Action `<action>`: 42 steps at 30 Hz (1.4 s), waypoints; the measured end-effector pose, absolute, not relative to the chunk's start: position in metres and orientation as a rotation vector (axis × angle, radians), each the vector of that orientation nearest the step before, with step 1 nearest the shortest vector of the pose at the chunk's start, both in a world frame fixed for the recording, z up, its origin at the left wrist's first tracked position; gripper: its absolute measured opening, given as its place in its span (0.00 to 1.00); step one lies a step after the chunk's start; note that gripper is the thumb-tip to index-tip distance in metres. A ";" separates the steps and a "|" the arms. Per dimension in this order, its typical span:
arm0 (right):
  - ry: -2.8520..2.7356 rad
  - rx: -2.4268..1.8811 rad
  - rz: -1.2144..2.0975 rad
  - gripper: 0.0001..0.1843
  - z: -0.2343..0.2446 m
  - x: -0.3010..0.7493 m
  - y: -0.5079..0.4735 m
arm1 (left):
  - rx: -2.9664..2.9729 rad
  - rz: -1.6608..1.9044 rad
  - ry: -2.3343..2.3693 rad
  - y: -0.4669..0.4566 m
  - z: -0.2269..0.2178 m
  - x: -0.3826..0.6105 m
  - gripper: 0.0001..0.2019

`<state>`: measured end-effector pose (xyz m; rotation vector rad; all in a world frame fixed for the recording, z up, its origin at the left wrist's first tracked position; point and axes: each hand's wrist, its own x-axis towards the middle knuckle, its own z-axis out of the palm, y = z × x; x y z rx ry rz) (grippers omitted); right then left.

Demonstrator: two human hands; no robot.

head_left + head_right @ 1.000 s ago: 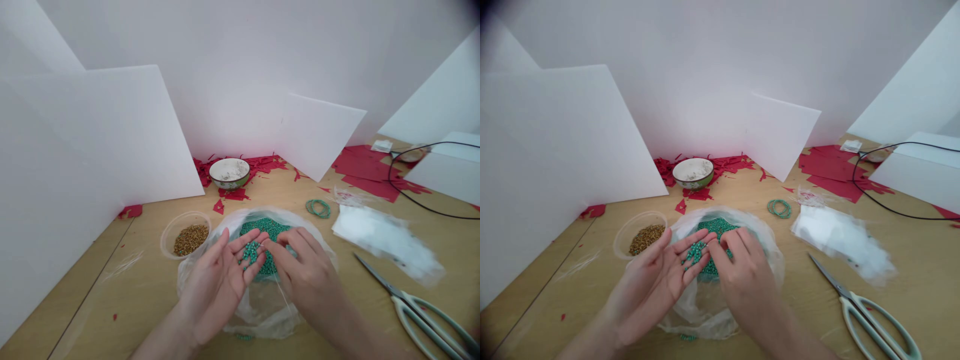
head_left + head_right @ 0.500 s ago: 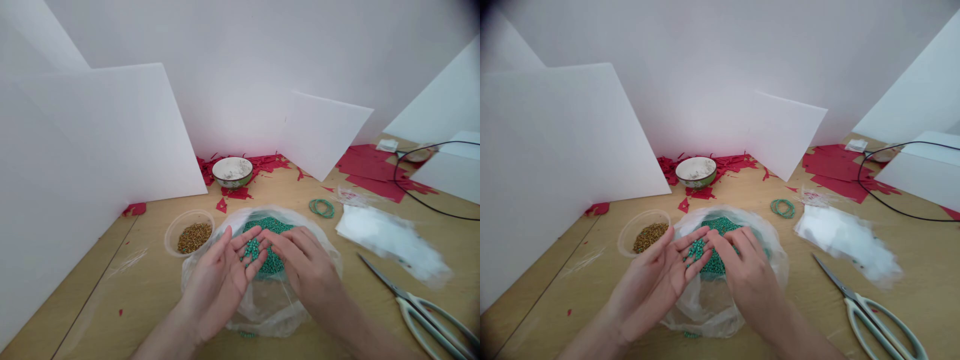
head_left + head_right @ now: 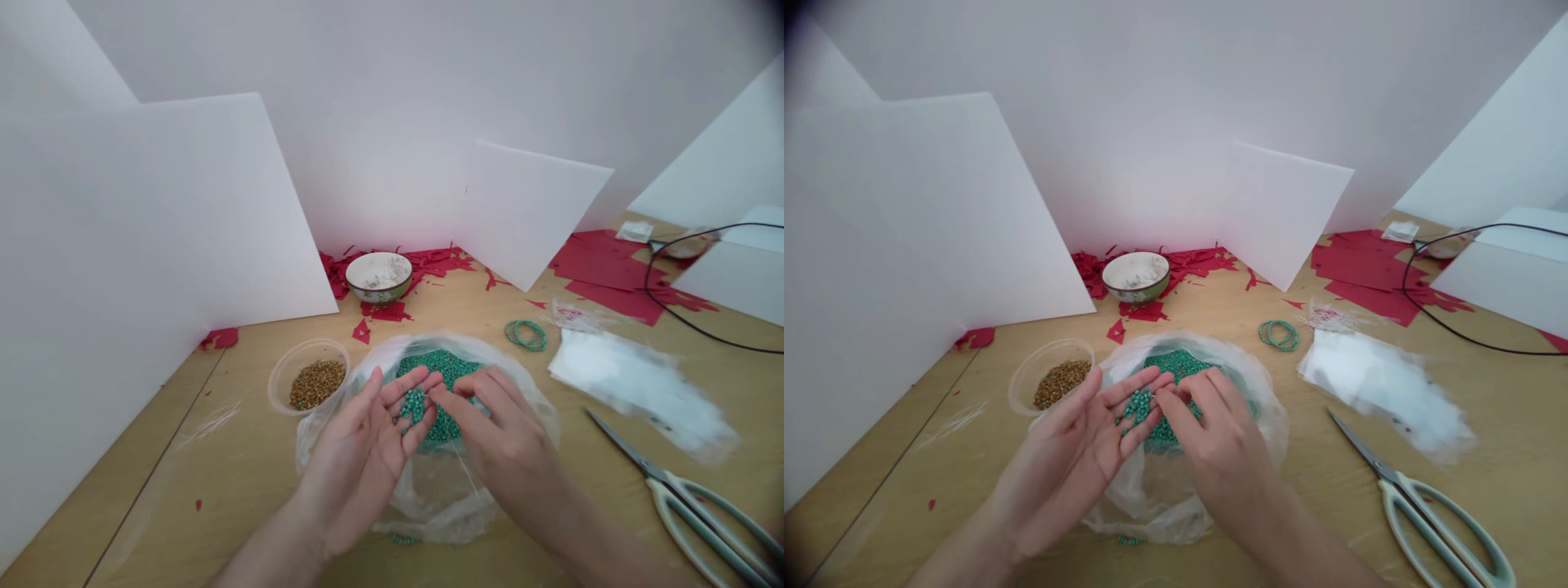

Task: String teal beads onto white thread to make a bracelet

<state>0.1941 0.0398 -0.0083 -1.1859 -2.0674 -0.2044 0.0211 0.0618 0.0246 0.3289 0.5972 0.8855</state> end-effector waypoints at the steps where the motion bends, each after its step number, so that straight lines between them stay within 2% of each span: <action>1: -2.069 -1.189 -0.207 0.12 -0.008 0.194 0.040 | 0.331 0.884 0.597 0.061 0.025 0.021 0.23; 19: -2.090 -1.176 -0.164 0.12 -0.009 0.193 0.039 | 0.330 0.864 0.572 0.060 0.023 0.023 0.22; 28: -1.983 -1.153 -0.077 0.20 -0.009 0.198 0.040 | 0.343 0.862 0.561 0.061 0.026 0.020 0.23; 36: -1.990 -1.123 -0.170 0.12 -0.011 0.198 0.042 | 0.324 0.883 0.564 0.061 0.031 0.018 0.23; 42: -2.087 -1.120 -0.233 0.15 -0.010 0.200 0.041 | 0.317 0.904 0.562 0.061 0.031 0.017 0.22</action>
